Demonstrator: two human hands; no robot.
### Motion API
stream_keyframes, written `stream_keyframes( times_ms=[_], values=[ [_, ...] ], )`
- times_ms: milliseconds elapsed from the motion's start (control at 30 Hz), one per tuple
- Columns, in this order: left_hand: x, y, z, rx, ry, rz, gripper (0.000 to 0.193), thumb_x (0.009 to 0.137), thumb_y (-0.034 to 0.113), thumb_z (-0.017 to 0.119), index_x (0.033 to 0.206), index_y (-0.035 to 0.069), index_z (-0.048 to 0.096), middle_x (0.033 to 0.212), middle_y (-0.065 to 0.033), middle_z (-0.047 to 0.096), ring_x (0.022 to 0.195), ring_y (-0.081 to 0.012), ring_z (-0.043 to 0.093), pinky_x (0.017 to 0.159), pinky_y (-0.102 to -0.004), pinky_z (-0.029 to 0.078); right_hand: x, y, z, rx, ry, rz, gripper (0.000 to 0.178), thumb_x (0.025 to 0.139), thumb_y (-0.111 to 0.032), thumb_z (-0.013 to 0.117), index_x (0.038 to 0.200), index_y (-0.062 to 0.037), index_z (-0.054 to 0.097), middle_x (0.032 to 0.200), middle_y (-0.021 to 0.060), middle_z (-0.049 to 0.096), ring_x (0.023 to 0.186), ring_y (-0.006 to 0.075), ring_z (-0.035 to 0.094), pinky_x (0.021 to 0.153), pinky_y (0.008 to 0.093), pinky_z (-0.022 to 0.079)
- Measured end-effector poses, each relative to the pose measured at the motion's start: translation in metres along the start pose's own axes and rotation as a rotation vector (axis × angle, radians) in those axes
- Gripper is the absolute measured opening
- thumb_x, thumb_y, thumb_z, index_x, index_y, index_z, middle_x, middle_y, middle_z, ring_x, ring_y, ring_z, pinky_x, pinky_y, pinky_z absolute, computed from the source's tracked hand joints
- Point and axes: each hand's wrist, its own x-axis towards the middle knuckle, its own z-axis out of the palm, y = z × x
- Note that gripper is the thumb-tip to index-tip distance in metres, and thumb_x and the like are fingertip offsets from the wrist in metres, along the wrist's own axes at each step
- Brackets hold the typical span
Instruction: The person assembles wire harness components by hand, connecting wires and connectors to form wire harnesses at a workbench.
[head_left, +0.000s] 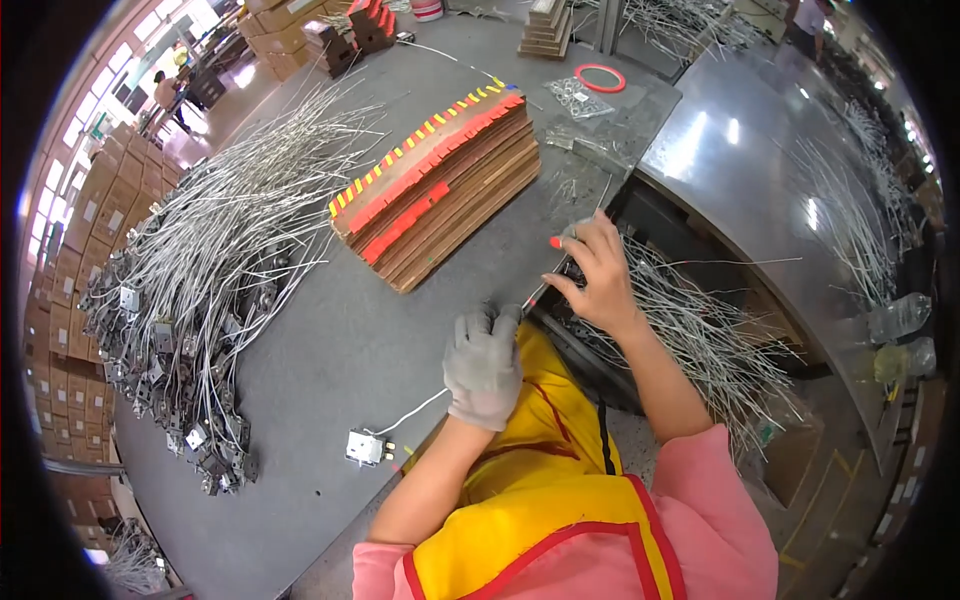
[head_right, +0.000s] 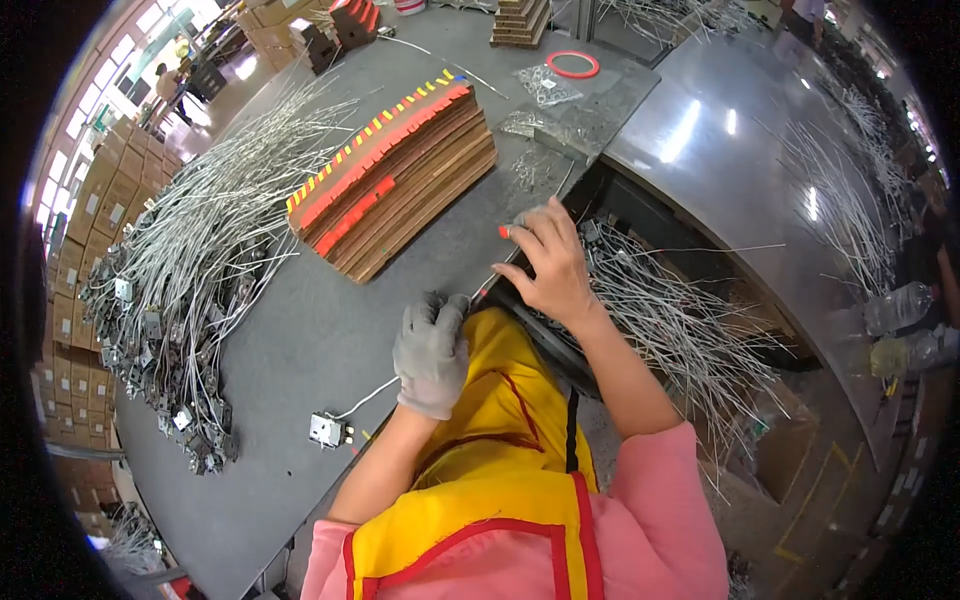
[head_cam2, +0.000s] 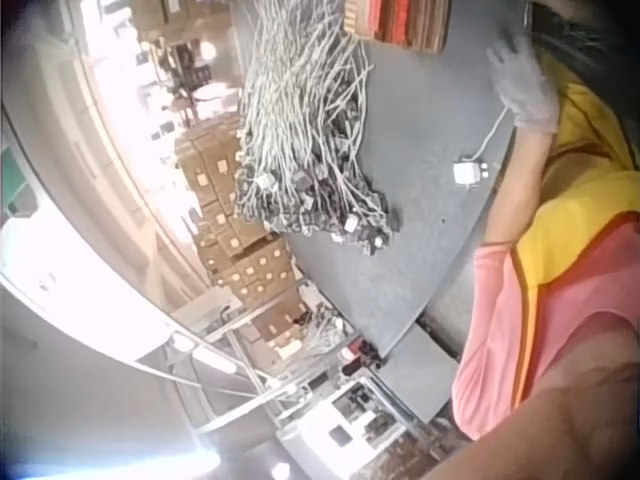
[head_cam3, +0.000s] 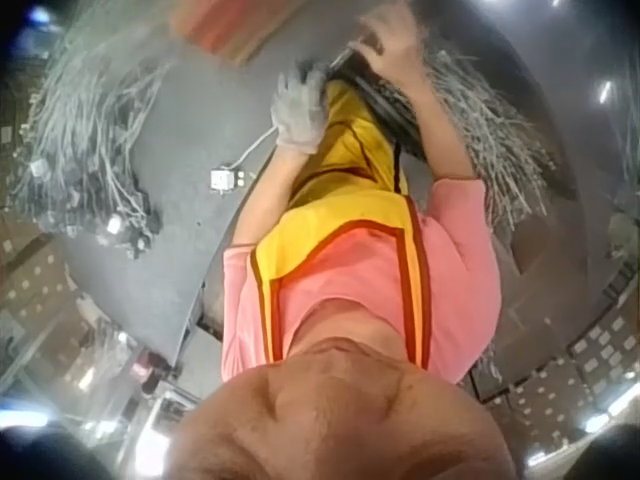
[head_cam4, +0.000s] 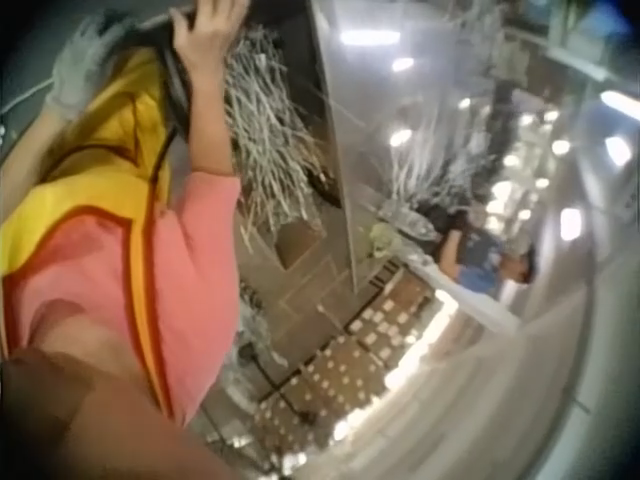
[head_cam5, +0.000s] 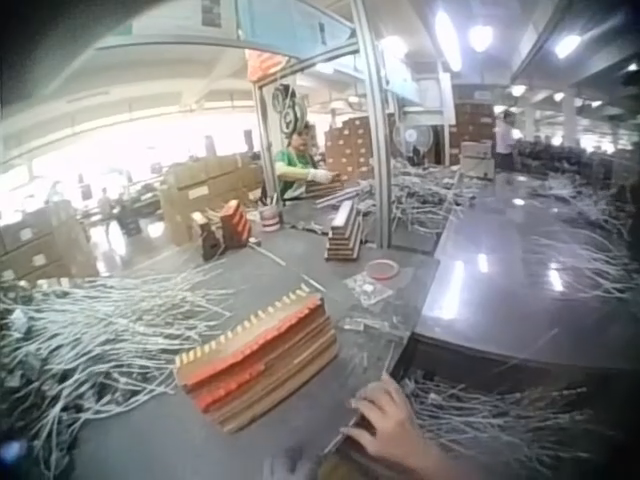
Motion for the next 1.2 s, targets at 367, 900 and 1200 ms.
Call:
stream_keyframes(
  times_ms=[367,900,1200],
  values=[
    [-0.002,0.001,0.002,0.062,-0.019,0.023,0.038,0.068,0.004,0.061,0.105,0.013,0.059,0.093,-0.0117,0.056,0.082,-0.0307,0.055,0.068,-0.0394,0.048,-0.036,-0.030,0.013,0.912,-0.222,0.777,0.015,0.086,-0.010,0.054,0.079,0.0015,0.061,0.069,0.0018,0.058,0.059,0.0066,0.050,0.055,0.0210,0.040],
    [0.001,0.002,0.001,0.088,-0.063,0.013,0.041,0.069,0.004,0.061,0.109,0.012,0.056,0.097,-0.0110,0.057,0.083,-0.0295,0.056,0.070,-0.0384,0.048,-0.031,-0.028,0.013,0.749,-0.283,0.703,0.016,0.086,-0.011,0.057,0.078,0.0017,0.062,0.065,0.0001,0.058,0.054,0.0045,0.048,0.050,0.0201,0.037],
    [0.001,0.002,0.001,0.095,-0.049,0.023,0.040,0.069,0.003,0.060,0.108,0.011,0.056,0.098,-0.0106,0.057,0.083,-0.0293,0.056,0.070,-0.0382,0.048,-0.028,-0.028,0.010,0.771,-0.278,0.682,0.016,0.085,-0.011,0.056,0.077,0.0020,0.062,0.066,0.0002,0.058,0.055,0.0043,0.048,0.049,0.0202,0.037]
  ],
)
